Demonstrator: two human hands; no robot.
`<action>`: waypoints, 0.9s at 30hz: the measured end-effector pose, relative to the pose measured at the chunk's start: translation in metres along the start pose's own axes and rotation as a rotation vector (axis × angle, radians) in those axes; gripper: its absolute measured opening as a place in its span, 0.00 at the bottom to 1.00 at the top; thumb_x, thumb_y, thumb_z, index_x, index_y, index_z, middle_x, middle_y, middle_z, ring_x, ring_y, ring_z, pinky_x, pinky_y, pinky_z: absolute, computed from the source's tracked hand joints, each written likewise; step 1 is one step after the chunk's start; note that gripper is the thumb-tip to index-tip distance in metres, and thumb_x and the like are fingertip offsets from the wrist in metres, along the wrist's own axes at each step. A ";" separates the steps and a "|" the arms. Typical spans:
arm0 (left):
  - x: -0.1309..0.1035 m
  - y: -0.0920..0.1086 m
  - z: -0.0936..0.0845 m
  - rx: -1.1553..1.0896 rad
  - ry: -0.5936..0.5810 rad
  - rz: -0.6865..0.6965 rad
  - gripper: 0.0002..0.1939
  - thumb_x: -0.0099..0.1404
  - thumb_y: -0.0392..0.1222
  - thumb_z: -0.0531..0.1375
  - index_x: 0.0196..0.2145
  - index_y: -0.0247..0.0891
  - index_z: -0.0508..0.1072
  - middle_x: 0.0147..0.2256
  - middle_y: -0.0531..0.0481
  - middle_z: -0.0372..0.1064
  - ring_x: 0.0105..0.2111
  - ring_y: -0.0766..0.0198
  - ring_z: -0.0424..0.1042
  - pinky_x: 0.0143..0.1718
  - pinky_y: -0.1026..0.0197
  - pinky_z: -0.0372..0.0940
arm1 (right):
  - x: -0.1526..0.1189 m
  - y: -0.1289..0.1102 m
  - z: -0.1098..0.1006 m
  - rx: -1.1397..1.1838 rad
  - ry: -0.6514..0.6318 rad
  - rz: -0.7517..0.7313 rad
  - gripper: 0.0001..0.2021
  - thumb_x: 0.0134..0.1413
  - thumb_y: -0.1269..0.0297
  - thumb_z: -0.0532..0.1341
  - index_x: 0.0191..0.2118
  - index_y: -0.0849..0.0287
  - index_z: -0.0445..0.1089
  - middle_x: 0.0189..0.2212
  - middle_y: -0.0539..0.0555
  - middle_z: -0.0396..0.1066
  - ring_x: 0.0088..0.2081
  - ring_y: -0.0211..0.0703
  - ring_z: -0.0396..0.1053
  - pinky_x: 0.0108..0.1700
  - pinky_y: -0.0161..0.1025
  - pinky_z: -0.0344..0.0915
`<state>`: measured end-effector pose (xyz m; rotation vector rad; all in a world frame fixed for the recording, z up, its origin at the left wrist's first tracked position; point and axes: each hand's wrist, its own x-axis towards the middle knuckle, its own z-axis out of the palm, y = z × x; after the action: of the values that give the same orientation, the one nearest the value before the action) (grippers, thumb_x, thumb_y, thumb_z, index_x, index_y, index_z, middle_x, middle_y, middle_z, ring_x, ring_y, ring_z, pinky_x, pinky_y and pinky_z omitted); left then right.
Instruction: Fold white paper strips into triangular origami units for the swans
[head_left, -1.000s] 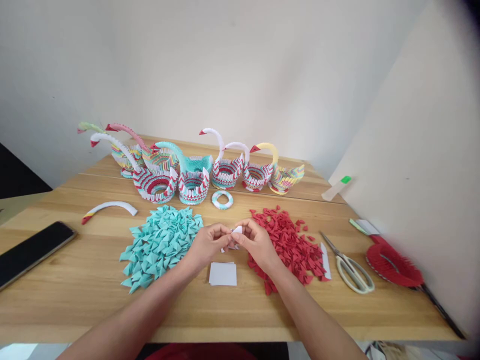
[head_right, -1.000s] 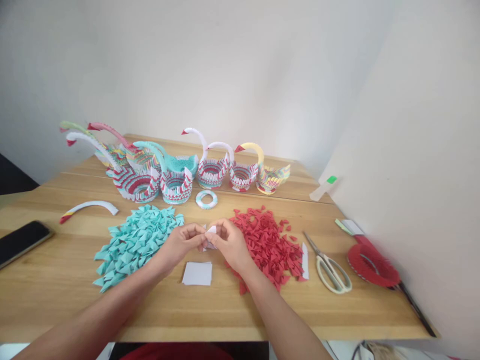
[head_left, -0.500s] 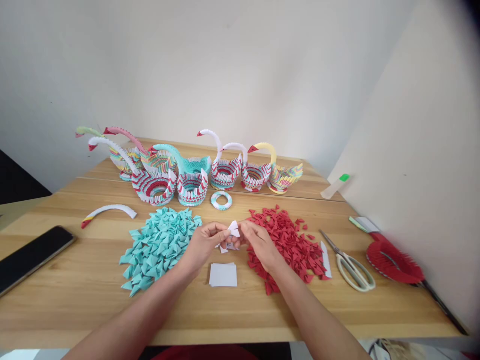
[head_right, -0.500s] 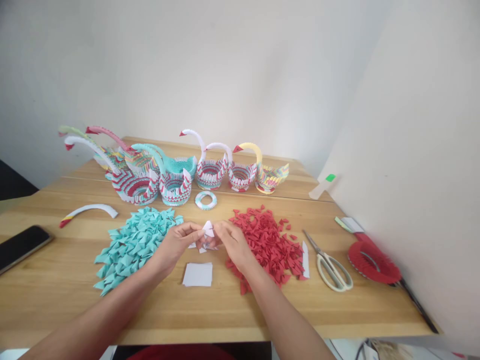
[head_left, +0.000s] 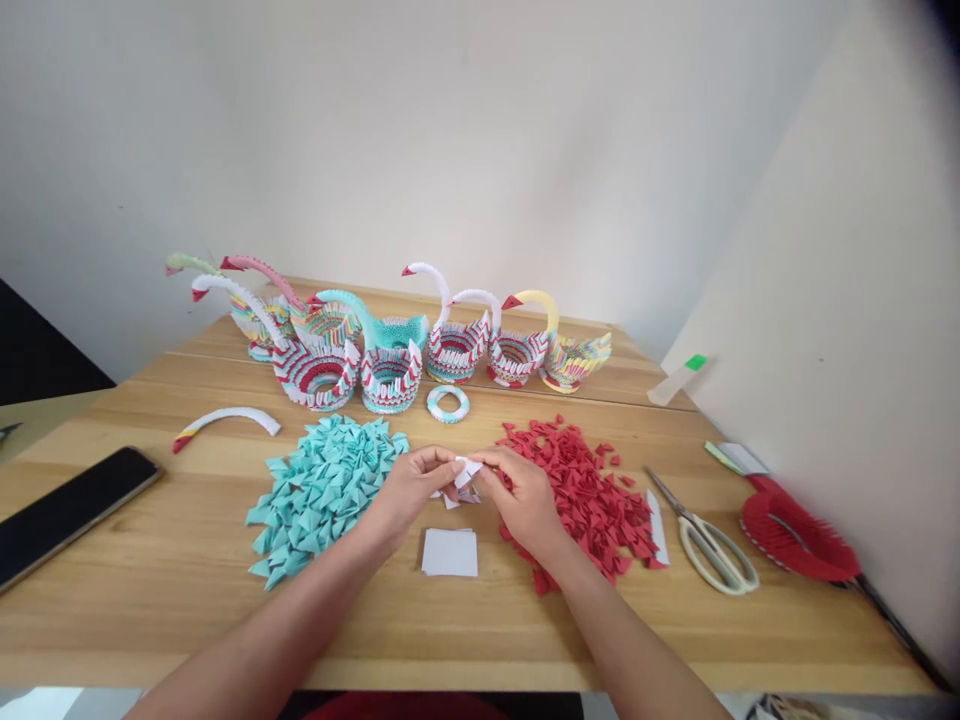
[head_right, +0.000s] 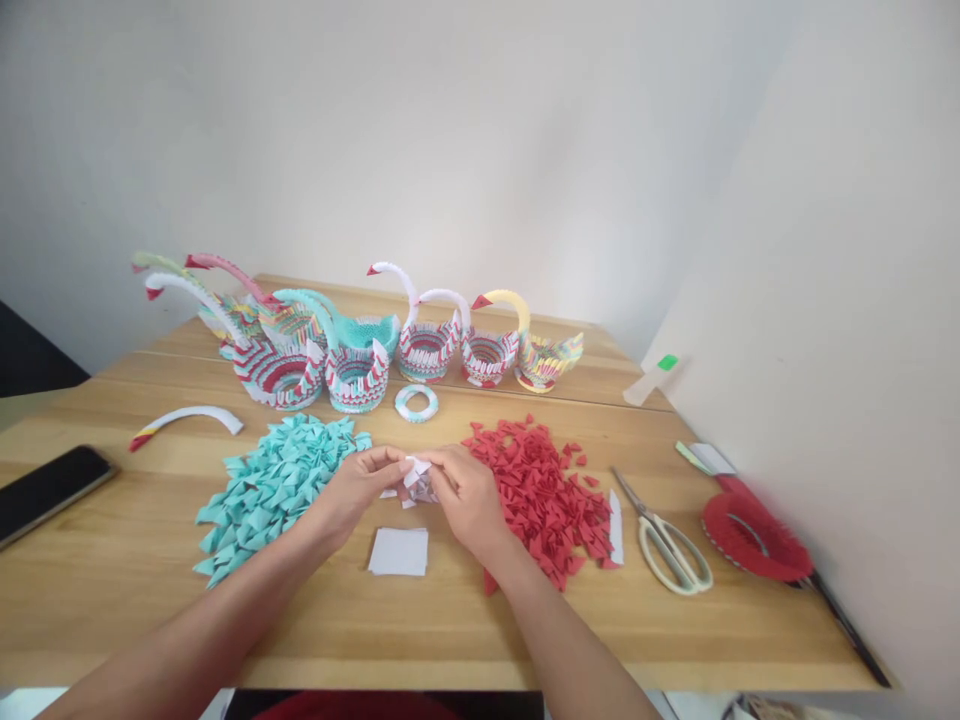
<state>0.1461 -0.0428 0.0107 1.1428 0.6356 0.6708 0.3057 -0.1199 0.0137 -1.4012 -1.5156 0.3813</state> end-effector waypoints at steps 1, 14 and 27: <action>0.000 0.000 0.000 -0.004 0.009 -0.001 0.18 0.53 0.53 0.68 0.29 0.34 0.74 0.21 0.51 0.73 0.23 0.66 0.69 0.31 0.63 0.62 | 0.000 0.000 -0.001 0.038 -0.011 0.057 0.11 0.59 0.66 0.57 0.44 0.54 0.76 0.38 0.54 0.78 0.40 0.45 0.75 0.43 0.41 0.69; 0.002 -0.002 0.002 0.039 0.030 0.001 0.17 0.51 0.52 0.69 0.27 0.35 0.72 0.19 0.55 0.70 0.20 0.69 0.66 0.27 0.64 0.60 | 0.004 -0.003 -0.002 0.159 -0.101 0.317 0.13 0.56 0.56 0.60 0.26 0.58 0.68 0.23 0.49 0.68 0.27 0.39 0.66 0.31 0.35 0.63; 0.000 0.003 0.004 0.005 -0.051 -0.005 0.16 0.51 0.49 0.69 0.30 0.34 0.76 0.24 0.51 0.74 0.22 0.68 0.68 0.30 0.63 0.63 | 0.003 -0.005 -0.002 0.204 -0.042 0.369 0.12 0.55 0.56 0.60 0.27 0.57 0.68 0.22 0.48 0.67 0.25 0.39 0.65 0.29 0.35 0.62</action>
<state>0.1484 -0.0446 0.0144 1.1589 0.5969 0.6345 0.3047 -0.1189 0.0197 -1.5137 -1.2081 0.7743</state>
